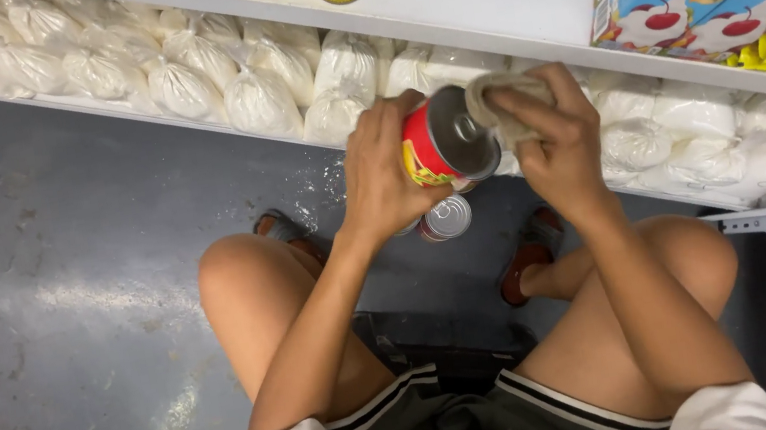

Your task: Cleaning canned goods on grocery store shelves using a cloth to wipe away dust.

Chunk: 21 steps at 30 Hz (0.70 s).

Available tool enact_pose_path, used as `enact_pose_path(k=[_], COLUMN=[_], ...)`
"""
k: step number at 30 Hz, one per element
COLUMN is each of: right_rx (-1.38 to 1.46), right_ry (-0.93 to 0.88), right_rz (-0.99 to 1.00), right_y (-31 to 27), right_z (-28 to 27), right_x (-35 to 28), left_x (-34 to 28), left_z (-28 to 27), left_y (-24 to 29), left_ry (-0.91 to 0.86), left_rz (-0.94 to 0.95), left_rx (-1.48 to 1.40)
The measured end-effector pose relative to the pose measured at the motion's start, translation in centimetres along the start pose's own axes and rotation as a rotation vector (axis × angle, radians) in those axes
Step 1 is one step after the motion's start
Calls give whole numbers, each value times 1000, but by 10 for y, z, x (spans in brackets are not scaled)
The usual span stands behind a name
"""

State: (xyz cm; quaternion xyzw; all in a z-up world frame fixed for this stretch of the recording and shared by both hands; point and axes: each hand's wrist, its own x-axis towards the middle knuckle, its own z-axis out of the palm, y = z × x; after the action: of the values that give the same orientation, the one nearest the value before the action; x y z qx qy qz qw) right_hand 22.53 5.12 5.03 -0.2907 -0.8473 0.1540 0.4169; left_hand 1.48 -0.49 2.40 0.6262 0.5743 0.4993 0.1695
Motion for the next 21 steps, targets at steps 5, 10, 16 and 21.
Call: enact_pose_path(k=[5, 10, 16, 21], right_rx=[157, 145, 135, 170], right_ry=[-9, -110, -88, -65], right_rz=[-63, -80, -115, -60], right_y=[-27, -6, -22, 2], right_z=[-2, -20, -9, -36], right_x=[1, 6, 9, -1], left_x=[-5, 1, -11, -4], left_z=[14, 2, 21, 17], left_y=[-1, 5, 4, 4], left_ry=[-61, -46, -76, 24], left_rz=[13, -32, -131, -140], left_rx=[-7, -59, -268, -318])
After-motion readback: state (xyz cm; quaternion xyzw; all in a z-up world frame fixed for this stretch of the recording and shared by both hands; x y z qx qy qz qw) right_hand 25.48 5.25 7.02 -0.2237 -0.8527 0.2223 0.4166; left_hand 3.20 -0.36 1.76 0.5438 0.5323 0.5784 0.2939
